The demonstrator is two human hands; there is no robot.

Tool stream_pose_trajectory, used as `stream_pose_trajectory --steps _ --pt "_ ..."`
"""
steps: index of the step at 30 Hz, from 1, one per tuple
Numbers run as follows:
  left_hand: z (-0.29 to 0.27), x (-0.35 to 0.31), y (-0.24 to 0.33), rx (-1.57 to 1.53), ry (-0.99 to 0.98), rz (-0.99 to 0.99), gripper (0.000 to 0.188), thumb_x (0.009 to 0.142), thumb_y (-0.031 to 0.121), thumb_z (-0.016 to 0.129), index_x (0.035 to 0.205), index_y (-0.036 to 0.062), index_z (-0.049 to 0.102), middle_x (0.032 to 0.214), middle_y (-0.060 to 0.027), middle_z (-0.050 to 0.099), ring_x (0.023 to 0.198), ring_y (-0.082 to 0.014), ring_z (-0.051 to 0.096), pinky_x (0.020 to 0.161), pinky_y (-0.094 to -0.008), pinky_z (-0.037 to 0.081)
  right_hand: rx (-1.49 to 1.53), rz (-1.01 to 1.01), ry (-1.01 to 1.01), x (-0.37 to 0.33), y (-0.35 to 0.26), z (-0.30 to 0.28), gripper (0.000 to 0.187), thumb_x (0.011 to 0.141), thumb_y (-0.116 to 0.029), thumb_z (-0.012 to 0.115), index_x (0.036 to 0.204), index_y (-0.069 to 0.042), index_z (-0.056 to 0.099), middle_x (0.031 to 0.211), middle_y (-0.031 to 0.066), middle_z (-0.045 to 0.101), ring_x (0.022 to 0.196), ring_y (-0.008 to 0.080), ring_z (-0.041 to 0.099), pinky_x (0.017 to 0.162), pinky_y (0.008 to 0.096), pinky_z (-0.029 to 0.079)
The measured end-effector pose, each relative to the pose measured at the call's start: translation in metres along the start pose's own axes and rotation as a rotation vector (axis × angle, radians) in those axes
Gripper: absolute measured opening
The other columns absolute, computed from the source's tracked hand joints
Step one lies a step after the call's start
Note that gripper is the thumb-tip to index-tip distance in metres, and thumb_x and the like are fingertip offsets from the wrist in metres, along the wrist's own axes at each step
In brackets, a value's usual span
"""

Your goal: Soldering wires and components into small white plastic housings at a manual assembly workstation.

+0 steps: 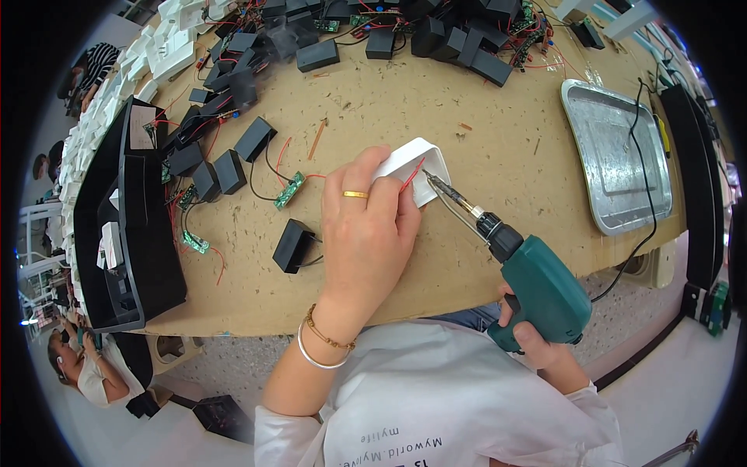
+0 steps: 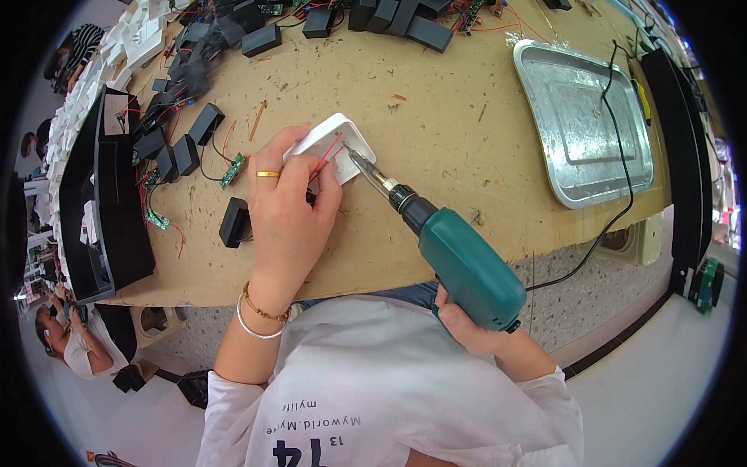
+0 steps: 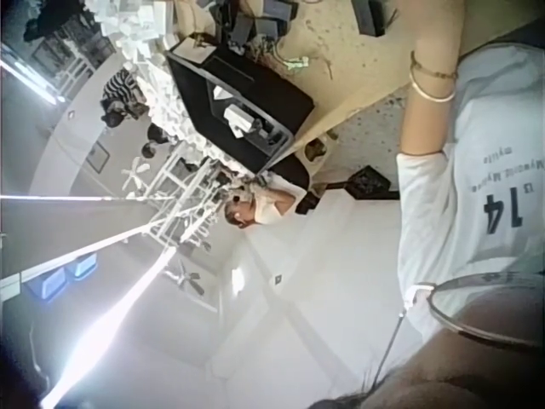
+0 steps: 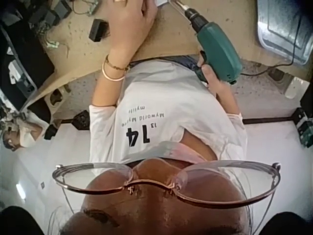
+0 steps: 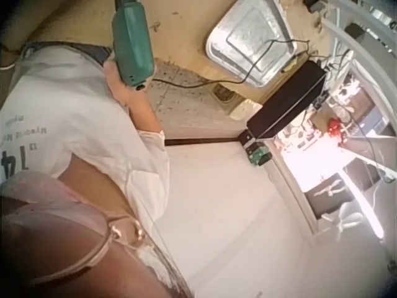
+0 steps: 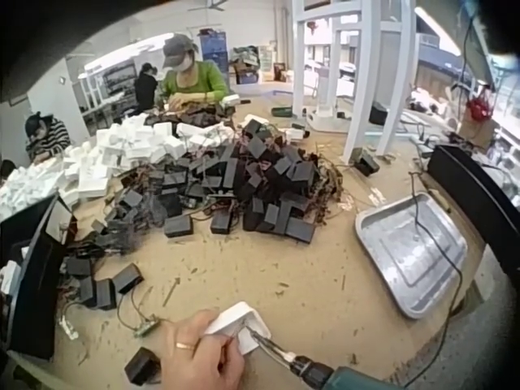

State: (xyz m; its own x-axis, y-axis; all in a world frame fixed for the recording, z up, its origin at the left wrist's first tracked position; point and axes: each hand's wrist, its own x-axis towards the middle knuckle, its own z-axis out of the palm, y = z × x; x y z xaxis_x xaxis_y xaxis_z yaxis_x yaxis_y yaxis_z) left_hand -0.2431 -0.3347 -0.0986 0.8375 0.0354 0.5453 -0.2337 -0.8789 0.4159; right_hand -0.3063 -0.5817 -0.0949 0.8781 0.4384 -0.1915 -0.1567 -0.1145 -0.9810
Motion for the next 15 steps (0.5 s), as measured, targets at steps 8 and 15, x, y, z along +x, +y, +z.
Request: stream_pose_trajectory --steps 8,15 --pt "-0.003 -0.002 0.002 -0.019 -0.004 0.023 0.011 0.081 0.006 0.065 0.086 -0.0022 0.059 0.112 -0.0169 0.055 0.088 -0.0284 0.057 0.073 -0.034 0.048 -0.083 -0.087 -0.07 0.0 0.008 -0.008 0.058 0.084 -0.035 0.06 0.124 0.005 0.045 0.111 0.014 0.052 0.072 0.016 0.054 0.064 0.0277 0.044" --pt "-0.003 -0.006 0.001 -0.1 0.017 -0.036 0.017 0.077 0.006 0.069 0.087 -0.001 0.058 0.118 -0.0164 0.053 0.1 -0.0348 0.054 0.081 -0.041 0.047 -0.09 -0.099 -0.085 -0.001 0.012 -0.01 0.059 0.084 -0.033 0.06 0.125 0.006 0.044 0.113 0.0154 0.052 0.073 0.0167 0.054 0.063 0.0278 0.044"
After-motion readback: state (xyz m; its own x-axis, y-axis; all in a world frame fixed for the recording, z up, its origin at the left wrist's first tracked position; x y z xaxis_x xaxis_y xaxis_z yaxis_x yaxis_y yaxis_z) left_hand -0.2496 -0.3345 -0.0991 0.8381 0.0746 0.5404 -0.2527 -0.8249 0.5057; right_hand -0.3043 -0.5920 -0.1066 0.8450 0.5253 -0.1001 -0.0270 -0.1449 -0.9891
